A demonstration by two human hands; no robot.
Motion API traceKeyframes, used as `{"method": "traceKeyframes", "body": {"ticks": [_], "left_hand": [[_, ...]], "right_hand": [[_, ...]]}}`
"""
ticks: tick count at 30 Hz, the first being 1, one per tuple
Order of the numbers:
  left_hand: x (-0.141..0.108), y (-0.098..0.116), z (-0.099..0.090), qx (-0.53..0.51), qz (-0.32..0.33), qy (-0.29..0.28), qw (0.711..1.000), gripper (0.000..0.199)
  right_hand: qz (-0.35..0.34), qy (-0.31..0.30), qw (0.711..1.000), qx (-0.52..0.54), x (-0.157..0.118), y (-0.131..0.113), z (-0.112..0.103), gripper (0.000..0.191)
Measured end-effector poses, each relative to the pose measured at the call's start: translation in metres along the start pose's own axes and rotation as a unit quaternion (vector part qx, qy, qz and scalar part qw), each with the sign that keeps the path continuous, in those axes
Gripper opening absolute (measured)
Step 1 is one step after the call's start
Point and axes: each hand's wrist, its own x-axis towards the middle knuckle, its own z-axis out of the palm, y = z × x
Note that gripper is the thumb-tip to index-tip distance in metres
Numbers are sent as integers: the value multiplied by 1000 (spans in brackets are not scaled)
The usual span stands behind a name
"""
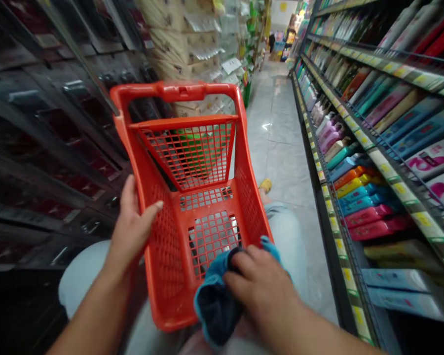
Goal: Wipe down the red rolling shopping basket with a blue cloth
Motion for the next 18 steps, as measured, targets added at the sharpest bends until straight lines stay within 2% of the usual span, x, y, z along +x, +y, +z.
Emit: {"method": "traceKeyframes", "body": {"ticks": [2, 4, 5, 7, 9, 12, 18], "left_hand": [[-50, 4, 2, 33, -28, 24, 999, 83], [-87, 8, 1, 49, -46, 36, 997, 80], [-100, 10, 0, 57, -51, 31, 997, 80], [-112, 9, -4, 72, -49, 20, 996, 80], [-112, 4, -10, 76, -36, 1, 996, 76], [-99, -13, -18, 89, -9, -12, 996, 60], [-67, -40, -31, 80, 59, -12, 995, 58]], "right_hand": [[-87, -45, 994, 50, 3, -21, 11, 24], [-149, -52, 986, 62, 5, -29, 15, 24], [-160, -43, 984, 57, 5, -26, 15, 23], [-136, -4, 990, 35, 4, -10, 13, 17], [-74, 51, 996, 17, 2, 13, 10, 16], [9, 142, 989, 34, 2, 40, 6, 28], [20, 259, 961, 99, 16, 51, 6, 27]]}}
